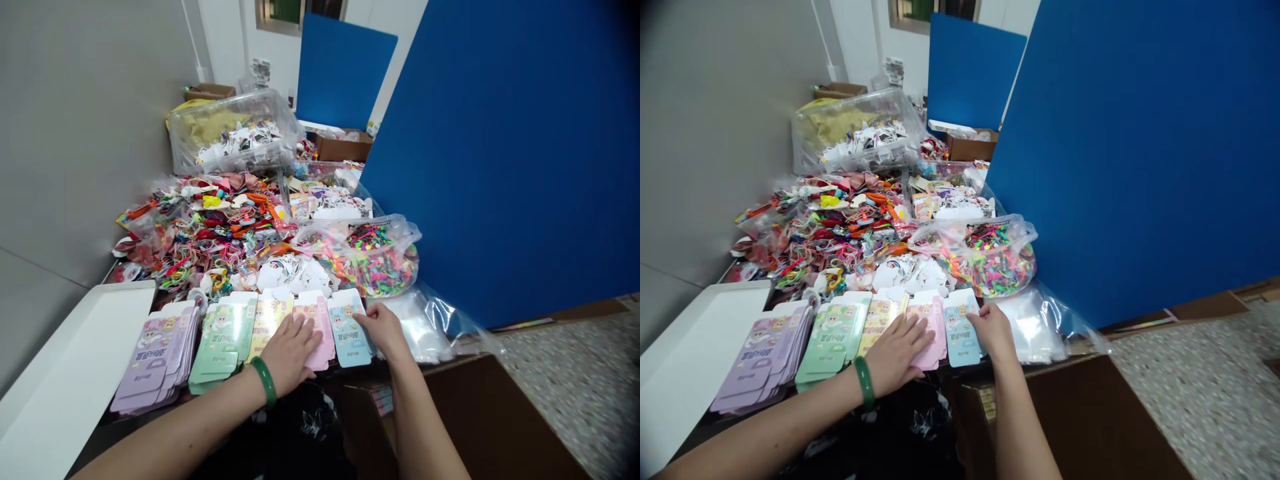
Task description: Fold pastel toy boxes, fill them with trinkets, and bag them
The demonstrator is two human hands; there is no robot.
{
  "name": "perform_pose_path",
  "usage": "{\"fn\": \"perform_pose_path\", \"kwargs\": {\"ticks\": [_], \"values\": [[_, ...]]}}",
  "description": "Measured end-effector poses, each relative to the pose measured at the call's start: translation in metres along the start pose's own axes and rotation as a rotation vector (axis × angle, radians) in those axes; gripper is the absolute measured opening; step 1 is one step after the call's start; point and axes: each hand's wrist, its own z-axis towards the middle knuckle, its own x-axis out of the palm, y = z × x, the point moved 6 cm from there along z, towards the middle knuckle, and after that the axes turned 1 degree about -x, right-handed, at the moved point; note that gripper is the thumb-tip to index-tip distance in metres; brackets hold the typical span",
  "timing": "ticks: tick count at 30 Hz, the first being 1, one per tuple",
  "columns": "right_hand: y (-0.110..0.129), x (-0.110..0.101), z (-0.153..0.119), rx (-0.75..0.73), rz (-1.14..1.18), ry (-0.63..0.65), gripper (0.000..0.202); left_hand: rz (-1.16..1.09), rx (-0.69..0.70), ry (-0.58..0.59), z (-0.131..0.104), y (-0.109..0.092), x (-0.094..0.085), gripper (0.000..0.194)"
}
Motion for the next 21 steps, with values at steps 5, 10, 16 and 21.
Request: {"fn": "perform_pose_path", "kwargs": {"ticks": [5, 10, 16, 21], "values": [[0.006, -0.015, 0.001, -0.054, 0.030, -0.050, 0.019, 0.009, 0.006, -0.017, 0.000, 0.000, 0.002, 0.069], [0.015, -0.015, -0.007, -0.034, -0.014, -0.113, 0.019, 0.002, -0.016, 0.006, -0.001, -0.004, -0.004, 0.070], [0.014, -0.009, -0.015, 0.013, 0.009, -0.104, 0.025, -0.019, -0.024, 0.011, 0.000, -0.006, -0.009, 0.069], [0.009, -0.013, -0.014, 0.054, 0.158, -0.098, 0.024, -0.025, -0.016, -0.001, 0.000, -0.004, -0.006, 0.069]]}}
